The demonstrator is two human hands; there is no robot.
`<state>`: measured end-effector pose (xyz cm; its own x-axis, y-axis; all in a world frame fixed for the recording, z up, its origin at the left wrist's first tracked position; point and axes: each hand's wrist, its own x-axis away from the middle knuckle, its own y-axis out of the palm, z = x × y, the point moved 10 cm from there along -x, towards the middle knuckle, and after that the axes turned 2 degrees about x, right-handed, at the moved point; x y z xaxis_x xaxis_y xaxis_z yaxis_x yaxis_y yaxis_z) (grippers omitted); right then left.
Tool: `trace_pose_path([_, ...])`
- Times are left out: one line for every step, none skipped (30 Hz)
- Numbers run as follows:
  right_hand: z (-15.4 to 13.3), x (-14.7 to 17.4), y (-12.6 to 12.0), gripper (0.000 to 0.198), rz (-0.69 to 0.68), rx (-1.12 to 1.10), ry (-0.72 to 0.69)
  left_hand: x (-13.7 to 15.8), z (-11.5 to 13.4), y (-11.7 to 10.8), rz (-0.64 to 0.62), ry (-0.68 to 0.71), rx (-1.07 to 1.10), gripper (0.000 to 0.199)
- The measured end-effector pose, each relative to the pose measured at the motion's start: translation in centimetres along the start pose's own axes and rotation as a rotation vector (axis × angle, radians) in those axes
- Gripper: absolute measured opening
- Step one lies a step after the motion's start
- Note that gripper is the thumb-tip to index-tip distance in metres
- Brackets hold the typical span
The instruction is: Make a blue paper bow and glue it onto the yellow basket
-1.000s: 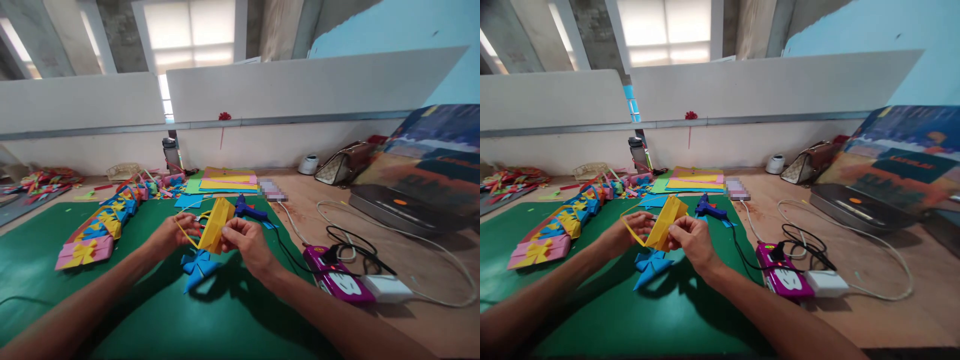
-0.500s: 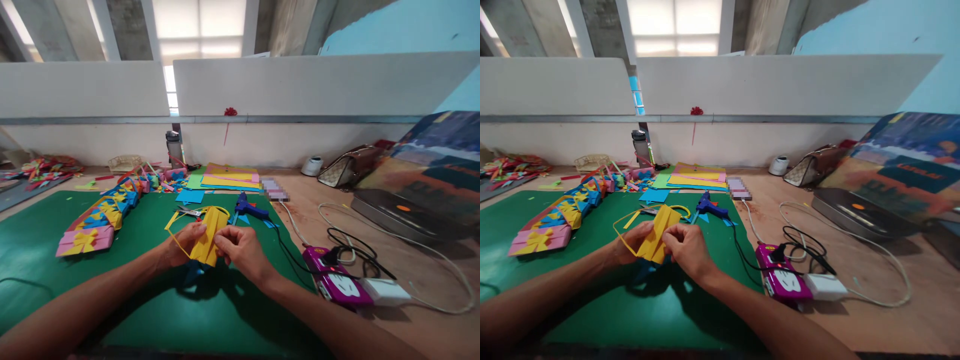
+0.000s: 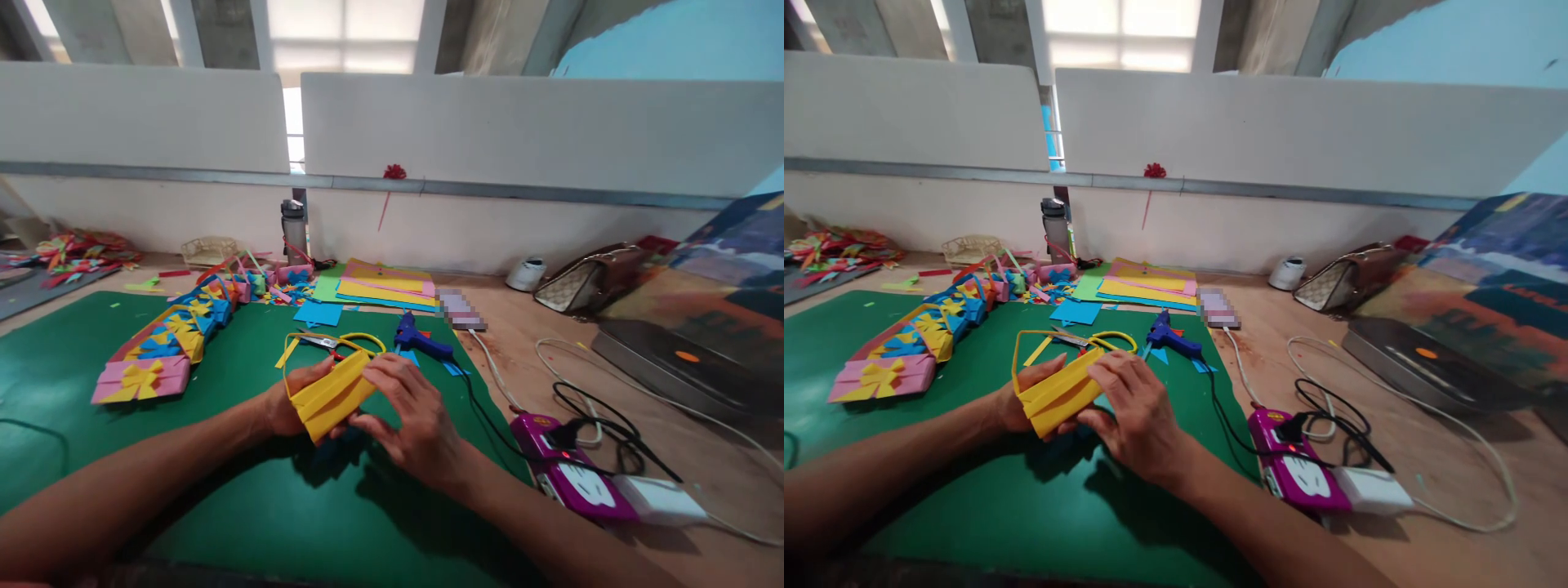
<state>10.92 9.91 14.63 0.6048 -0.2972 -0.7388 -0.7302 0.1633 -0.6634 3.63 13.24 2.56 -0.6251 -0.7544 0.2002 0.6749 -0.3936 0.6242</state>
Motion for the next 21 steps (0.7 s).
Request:
trace_pose_path([-0.5, 0.0, 0.5, 0.036, -0.038, 0.055, -0.068, 0.0, -0.1, 0.2, -0.007, -0.005, -0.006, 0.062])
trace_pose_path([-0.8, 0.1, 1.0, 0.038, -0.081, 0.099, -0.113, 0.0, -0.2, 0.3, -0.010, -0.014, -0.011, 0.062])
trace_pose_path([-1.0, 0.2, 1.4, 0.040, -0.119, 0.134, -0.137, 0.1, -0.4, 0.5, -0.021, -0.037, -0.020, 0.063])
trace_pose_path([-1.0, 0.2, 1.8, 0.041, -0.154, 0.161, -0.148, 0.1, -0.5, 0.7, -0.028, -0.059, -0.030, 0.063])
trace_pose_path([-1.0, 0.3, 2.1, 0.043, -0.184, 0.181, -0.151, 0.2, -0.6, 0.9, -0.034, -0.084, -0.041, 0.062])
trace_pose_path([-1.0, 0.3, 2.3, 0.045, -0.207, 0.196, -0.153, 0.3, -0.7, 1.0, -0.042, -0.110, -0.052, 0.062])
trace_pose_path([-1.0, 0.3, 2.5, 0.046, -0.225, 0.208, -0.157, 0.4, -0.8, 1.1, -0.043, -0.126, -0.061, 0.061])
trace_pose_path([-1.1, 0.3, 2.6, 0.047, -0.236, 0.218, -0.166, 0.5, -0.8, 1.1, -0.044, -0.143, -0.069, 0.060])
trace_pose_path([-1.3, 0.3, 2.6, 0.047, -0.244, 0.227, -0.178, 0.5, -0.8, 1.1, -0.043, -0.154, -0.072, 0.059])
trace_pose_path([-1.5, 0.3, 2.6, 0.046, -0.245, 0.234, -0.190, 0.6, -0.8, 1.0, -0.039, -0.158, -0.066, 0.058])
trace_pose_path([-1.7, 0.3, 2.6, 0.045, -0.243, 0.239, -0.202, 0.6, -0.8, 1.0, -0.034, -0.154, -0.053, 0.056])
trace_pose_path([-1.8, 0.3, 2.5, 0.044, -0.239, 0.243, -0.211, 0.5, -0.8, 1.0, -0.033, -0.150, -0.034, 0.055])
trace_pose_path([-1.9, 0.3, 2.5, 0.043, -0.234, 0.246, -0.217, 0.5, -0.9, 1.0, -0.035, -0.149, -0.013, 0.053])
trace_pose_path([-2.0, 0.3, 2.5, 0.042, -0.229, 0.250, -0.219, 0.5, -0.9, 1.1, -0.040, -0.151, 0.006, 0.051])
trace_pose_path([-2.0, 0.3, 2.6, 0.042, -0.228, 0.253, -0.221, 0.4, -1.0, 1.2, -0.047, -0.152, 0.021, 0.049])
trace_pose_path([-2.0, 0.3, 2.6, 0.040, -0.228, 0.257, -0.222, 0.4, -1.1, 1.4, -0.054, -0.158, 0.032, 0.048])
trace_pose_path([-2.0, 0.4, 2.8, 0.038, -0.233, 0.259, -0.223, 0.4, -1.2, 1.6, -0.061, -0.163, 0.039, 0.047])
trace_pose_path([-2.0, 0.4, 2.9, 0.036, -0.240, 0.259, -0.225, 0.5, -1.2, 1.8, -0.064, -0.160, 0.047, 0.046])
trace_pose_path([-2.0, 0.5, 3.0, 0.035, -0.247, 0.257, -0.225, 0.5, -1.1, 1.9, -0.061, -0.146, 0.058, 0.044])
trace_pose_path([-1.9, 0.5, 3.1, 0.035, -0.255, 0.253, -0.222, 0.5, -0.9, 2.0, -0.053, -0.128, 0.070, 0.041])
trace_pose_path([-1.9, 0.5, 3.2, 0.035, -0.258, 0.246, -0.217, 0.5, -0.8, 2.0, -0.045, -0.114, 0.080, 0.039])
